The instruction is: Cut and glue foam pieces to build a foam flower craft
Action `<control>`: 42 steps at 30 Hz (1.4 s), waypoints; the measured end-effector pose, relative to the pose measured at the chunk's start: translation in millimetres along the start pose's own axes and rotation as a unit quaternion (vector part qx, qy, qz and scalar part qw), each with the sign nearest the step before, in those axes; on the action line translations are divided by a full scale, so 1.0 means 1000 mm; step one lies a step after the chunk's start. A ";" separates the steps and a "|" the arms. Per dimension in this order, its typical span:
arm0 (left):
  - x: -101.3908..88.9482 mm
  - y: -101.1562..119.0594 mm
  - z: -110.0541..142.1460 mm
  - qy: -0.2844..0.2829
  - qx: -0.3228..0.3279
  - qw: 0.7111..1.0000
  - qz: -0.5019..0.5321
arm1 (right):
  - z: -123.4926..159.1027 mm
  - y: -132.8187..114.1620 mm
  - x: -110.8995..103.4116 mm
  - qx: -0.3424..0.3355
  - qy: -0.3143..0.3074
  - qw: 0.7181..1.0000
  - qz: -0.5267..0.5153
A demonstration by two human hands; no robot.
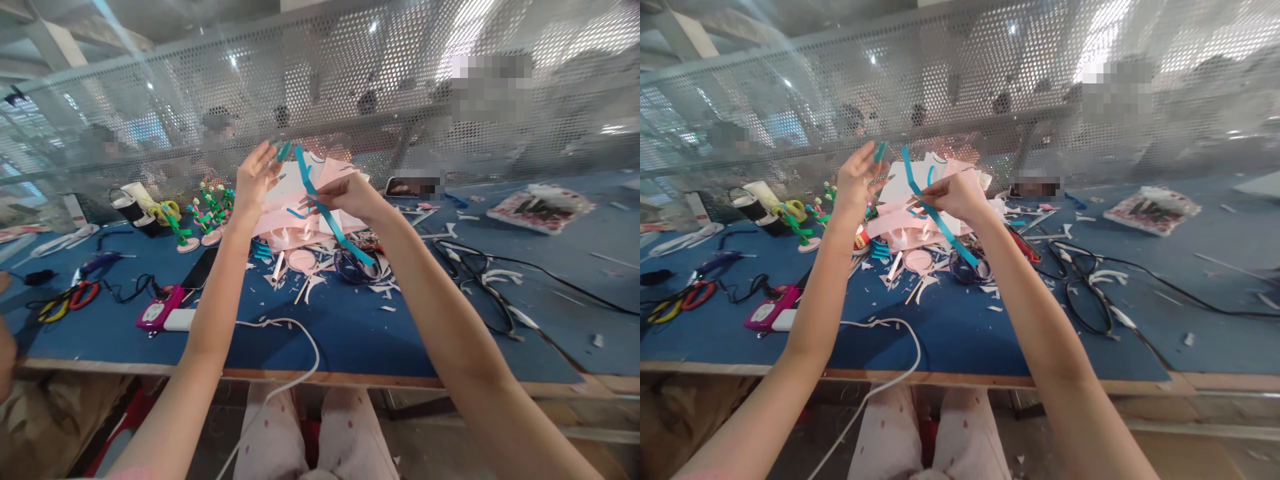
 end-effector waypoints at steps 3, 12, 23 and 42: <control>0.004 -0.008 0.002 -0.025 -0.045 0.999 -0.006 | 0.004 -0.008 0.000 -0.018 0.019 1.000 -0.011; 0.006 -0.022 0.005 -0.015 -0.090 0.995 0.037 | 0.004 -0.015 0.003 -0.015 -0.010 0.999 -0.034; 0.004 -0.018 0.002 0.000 -0.024 0.998 0.051 | 0.006 -0.014 0.000 -0.032 -0.018 0.999 0.026; -0.016 0.001 -0.011 0.052 0.074 0.994 0.066 | 0.005 -0.004 -0.003 0.003 -0.098 0.993 0.062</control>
Point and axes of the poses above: each hand's wrist, its own z-axis away from the middle knuckle, its own x-axis out of the palm, y = z × x, the point moved 1 cm from there along -z, towards the middle knuckle, and after that the axes turned 13 degrees about z, right-handed, at the moved point
